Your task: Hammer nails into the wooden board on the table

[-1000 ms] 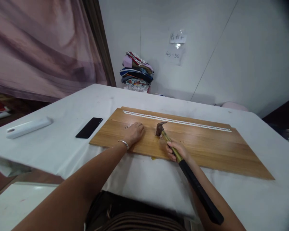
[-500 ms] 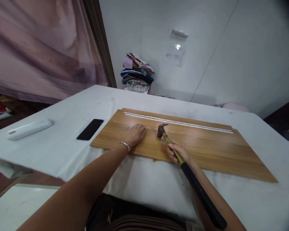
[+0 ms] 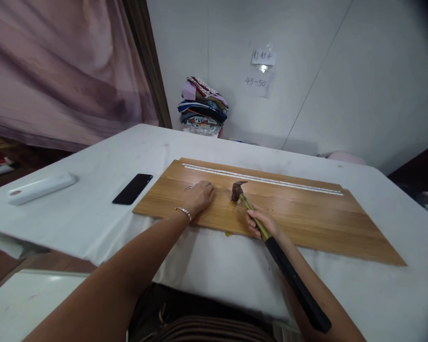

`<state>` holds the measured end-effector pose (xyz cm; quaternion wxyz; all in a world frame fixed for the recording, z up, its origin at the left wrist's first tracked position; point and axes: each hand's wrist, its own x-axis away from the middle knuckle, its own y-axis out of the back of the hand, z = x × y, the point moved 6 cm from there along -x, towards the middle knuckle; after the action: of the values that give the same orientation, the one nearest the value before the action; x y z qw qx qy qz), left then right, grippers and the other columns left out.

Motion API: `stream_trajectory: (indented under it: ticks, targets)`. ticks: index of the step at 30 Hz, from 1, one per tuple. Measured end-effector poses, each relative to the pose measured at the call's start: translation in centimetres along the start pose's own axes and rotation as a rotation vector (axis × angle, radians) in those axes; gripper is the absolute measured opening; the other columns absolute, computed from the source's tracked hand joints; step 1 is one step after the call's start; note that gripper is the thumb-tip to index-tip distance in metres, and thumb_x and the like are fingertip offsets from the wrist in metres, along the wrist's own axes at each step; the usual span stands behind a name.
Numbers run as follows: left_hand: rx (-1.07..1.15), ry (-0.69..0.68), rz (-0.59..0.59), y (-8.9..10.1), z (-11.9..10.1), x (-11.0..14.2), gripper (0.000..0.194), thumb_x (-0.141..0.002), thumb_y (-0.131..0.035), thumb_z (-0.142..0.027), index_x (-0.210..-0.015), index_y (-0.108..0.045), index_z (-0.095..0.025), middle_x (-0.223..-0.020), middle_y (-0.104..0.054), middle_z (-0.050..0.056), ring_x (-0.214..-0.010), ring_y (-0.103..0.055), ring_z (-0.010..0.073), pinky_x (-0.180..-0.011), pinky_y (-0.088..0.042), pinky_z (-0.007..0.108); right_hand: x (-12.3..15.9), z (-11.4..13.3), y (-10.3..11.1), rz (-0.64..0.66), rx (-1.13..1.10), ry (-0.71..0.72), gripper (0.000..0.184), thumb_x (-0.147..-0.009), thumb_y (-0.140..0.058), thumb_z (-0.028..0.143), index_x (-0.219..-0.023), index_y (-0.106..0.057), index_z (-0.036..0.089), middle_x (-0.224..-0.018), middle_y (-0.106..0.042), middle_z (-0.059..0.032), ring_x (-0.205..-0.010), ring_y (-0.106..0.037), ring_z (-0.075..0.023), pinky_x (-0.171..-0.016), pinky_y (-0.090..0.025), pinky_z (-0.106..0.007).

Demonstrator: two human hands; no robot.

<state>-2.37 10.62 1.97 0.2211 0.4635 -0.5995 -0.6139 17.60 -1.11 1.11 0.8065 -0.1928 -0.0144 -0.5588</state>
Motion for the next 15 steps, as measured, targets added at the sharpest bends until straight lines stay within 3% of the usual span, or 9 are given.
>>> stream_trajectory:
  ticks: [8,15]
  targets:
    - [-0.046,-0.003,0.016,0.2,-0.2,0.0,0.027,-0.100,-0.048,-0.018,-0.087,-0.072,-0.014,-0.095,-0.069,0.013,-0.097,-0.062,0.0247,-0.095,-0.048,0.039,0.8,1.3,-0.3,-0.011,0.001,0.036,0.040,-0.080,-0.070,0.051,-0.101,-0.047,0.025,-0.055,-0.048,0.0132,-0.031,-0.035,-0.0064,-0.029,-0.028,-0.017]
    - [-0.032,-0.018,-0.044,0.0,0.1,0.0,0.025,-0.098,-0.051,-0.017,-0.083,-0.070,-0.016,-0.092,-0.070,0.011,-0.094,-0.063,0.0239,-0.092,-0.049,0.038,0.1,0.4,-0.1,0.020,-0.004,0.010,0.041,-0.077,-0.071,0.054,-0.087,-0.045,0.025,-0.054,-0.047,0.0123,-0.031,-0.036,-0.0061,-0.028,-0.027,-0.018]
